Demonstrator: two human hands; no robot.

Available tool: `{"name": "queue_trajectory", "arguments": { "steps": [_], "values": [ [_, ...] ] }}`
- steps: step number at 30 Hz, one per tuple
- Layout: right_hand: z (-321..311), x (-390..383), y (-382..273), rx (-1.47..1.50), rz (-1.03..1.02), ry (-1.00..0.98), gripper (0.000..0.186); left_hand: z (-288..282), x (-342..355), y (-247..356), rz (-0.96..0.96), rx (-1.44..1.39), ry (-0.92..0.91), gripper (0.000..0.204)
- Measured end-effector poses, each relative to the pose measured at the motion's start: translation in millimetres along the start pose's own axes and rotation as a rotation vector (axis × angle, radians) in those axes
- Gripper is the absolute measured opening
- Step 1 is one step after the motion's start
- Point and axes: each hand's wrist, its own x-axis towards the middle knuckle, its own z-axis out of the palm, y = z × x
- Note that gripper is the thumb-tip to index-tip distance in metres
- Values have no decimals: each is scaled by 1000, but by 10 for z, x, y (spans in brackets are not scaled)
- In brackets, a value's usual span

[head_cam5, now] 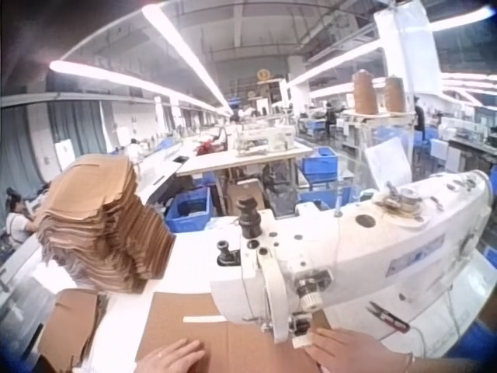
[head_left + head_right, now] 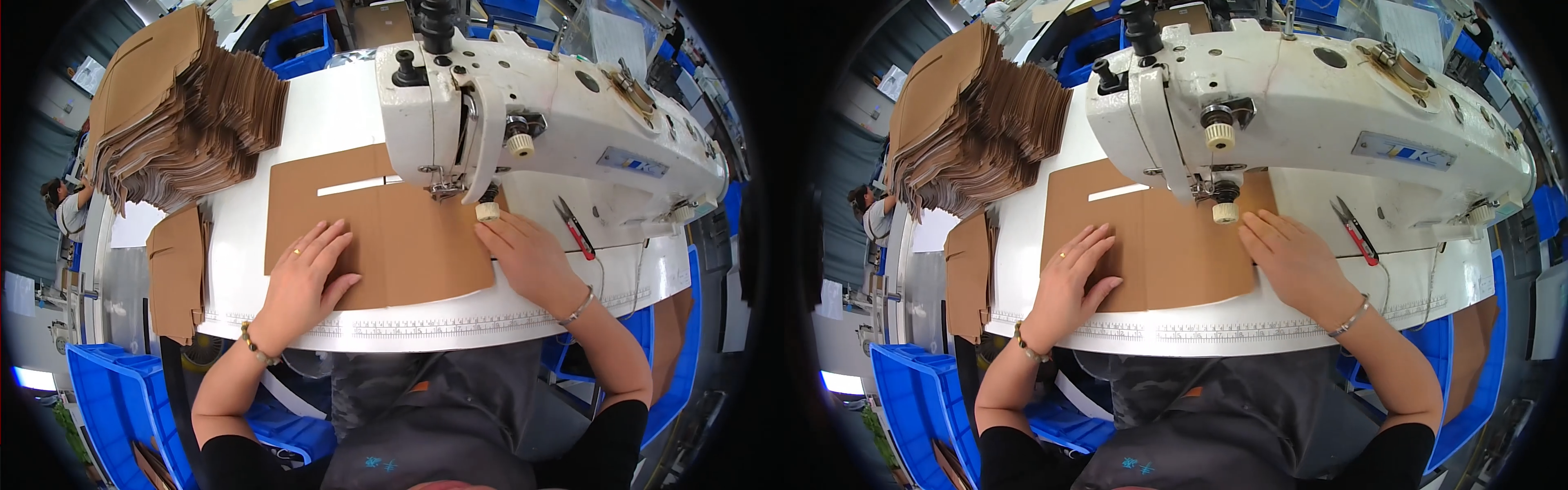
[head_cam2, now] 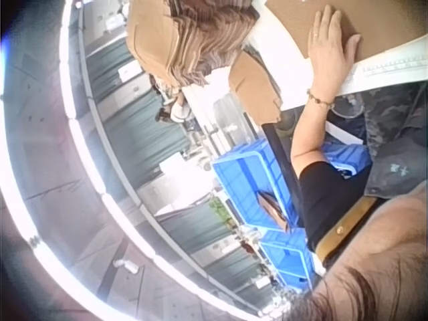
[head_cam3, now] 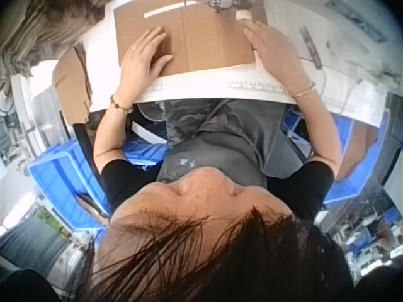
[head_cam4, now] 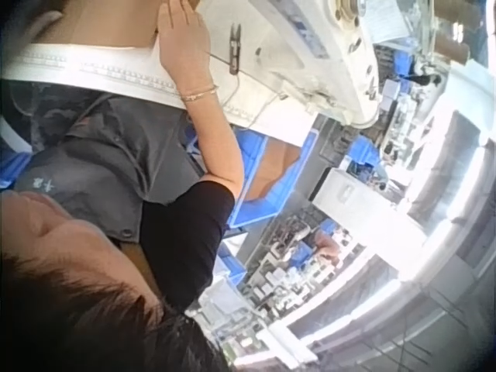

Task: Sewing small components onto larger flat material using an industrial sewing machine.

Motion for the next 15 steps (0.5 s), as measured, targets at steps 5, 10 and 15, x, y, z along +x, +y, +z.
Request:
{"name": "queue_trajectory", "arguments": {
  "steps": [5,10,15],
  "values": [
    [-309,-256,64,-98,130,-50,37,199,287,124,124,16,-66,63],
    [-491,-99,91,-144,154,2,32,211,535,219,203,30,-65,60],
    [-94,337,60,-243,128,70,16,376,691,301,288,26,14,56]
  ]
}}
